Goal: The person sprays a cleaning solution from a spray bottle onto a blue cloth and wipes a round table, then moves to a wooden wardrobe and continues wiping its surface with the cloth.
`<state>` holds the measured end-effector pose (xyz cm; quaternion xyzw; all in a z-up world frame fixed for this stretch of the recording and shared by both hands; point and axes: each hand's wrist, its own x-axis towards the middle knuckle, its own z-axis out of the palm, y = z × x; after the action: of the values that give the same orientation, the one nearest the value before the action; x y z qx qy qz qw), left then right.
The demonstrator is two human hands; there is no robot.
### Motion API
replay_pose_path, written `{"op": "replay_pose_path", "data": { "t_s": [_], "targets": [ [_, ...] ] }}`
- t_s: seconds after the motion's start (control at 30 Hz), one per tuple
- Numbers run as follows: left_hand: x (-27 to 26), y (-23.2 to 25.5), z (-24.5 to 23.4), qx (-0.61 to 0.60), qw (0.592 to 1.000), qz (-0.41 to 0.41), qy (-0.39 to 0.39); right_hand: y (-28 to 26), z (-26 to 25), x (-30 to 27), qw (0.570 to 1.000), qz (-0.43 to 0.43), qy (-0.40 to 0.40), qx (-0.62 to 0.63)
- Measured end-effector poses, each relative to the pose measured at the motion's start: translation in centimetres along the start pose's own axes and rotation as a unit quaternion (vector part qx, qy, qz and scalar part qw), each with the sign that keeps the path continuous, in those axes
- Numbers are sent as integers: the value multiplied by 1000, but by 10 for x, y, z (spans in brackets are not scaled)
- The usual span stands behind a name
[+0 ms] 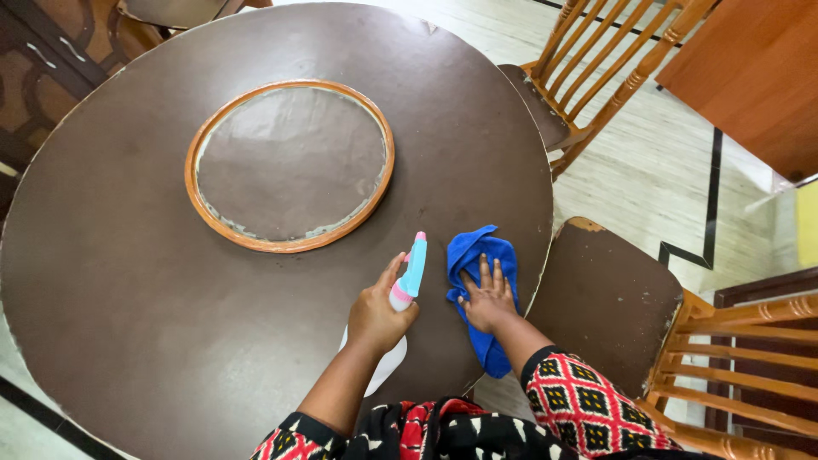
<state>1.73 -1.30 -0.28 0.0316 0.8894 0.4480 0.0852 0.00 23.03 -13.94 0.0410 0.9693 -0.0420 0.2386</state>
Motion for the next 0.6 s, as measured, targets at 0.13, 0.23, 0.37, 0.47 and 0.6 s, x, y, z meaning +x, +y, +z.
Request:
{"op": "replay_pose_path", "data": {
  "t_s": [0.13, 0.23, 0.37, 0.47, 0.6],
  "targets": [
    [3, 4, 2, 26, 999, -29, -1, 21, -5, 8, 1000, -5, 2, -1],
    [5, 5, 5, 30, 999, -43, -2, 31, -5, 13, 1000, -9, -1, -8],
    [8, 7, 11, 40, 998, -53, 3, 40, -5, 20, 1000, -17, -2, -2],
    [8, 8, 14, 47, 997, -55, 13, 45, -5, 22, 1000, -26, -2, -5],
    [10, 8, 18, 61, 996, -65, 15, 47, -5, 27, 999, -36, -3, -10]
  ]
}}
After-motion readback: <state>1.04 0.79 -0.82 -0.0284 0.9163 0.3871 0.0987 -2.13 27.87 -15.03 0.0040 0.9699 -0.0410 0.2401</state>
